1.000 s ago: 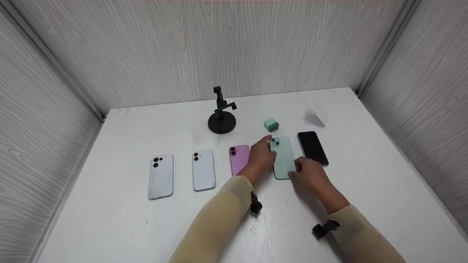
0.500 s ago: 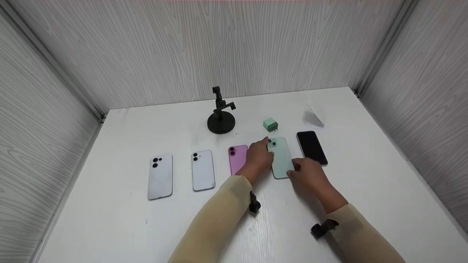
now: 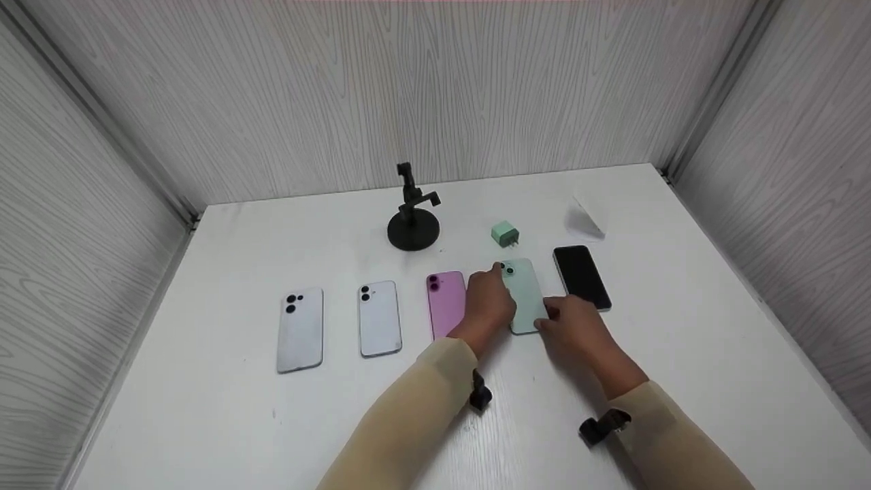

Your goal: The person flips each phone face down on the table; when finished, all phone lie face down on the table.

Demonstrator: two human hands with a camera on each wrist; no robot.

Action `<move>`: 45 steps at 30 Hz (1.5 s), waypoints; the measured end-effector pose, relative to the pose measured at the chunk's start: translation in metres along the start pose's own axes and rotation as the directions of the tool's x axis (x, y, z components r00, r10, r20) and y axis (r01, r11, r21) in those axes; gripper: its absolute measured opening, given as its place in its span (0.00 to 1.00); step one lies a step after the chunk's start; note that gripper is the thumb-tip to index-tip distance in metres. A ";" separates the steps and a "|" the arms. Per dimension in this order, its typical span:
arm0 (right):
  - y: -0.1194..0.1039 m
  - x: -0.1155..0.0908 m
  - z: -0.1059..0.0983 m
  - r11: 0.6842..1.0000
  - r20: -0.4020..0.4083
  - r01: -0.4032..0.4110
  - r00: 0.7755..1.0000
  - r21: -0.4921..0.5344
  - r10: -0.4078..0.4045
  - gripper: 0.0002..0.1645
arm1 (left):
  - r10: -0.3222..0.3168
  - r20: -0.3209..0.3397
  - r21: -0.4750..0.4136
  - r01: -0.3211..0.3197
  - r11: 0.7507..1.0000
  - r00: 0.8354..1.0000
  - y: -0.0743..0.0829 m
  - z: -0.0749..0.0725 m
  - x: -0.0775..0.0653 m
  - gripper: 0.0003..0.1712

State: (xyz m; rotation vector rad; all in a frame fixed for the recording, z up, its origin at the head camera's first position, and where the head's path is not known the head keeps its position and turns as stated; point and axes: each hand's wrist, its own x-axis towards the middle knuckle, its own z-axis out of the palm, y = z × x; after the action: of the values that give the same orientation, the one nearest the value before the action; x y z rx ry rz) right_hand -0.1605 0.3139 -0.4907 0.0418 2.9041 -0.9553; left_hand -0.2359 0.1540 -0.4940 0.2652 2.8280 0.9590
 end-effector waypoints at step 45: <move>0.035 -0.006 -0.047 0.969 -0.166 -0.201 0.970 -0.143 0.177 0.46 | 0.050 -0.032 -0.014 -0.051 0.999 0.998 -0.006 0.007 -0.008 0.35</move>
State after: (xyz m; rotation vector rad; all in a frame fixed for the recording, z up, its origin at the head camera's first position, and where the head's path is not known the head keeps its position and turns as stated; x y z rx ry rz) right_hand -0.1565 0.3702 -0.4728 0.3915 3.0334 -0.7171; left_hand -0.2276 0.1518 -0.5024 0.3243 2.8540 1.0031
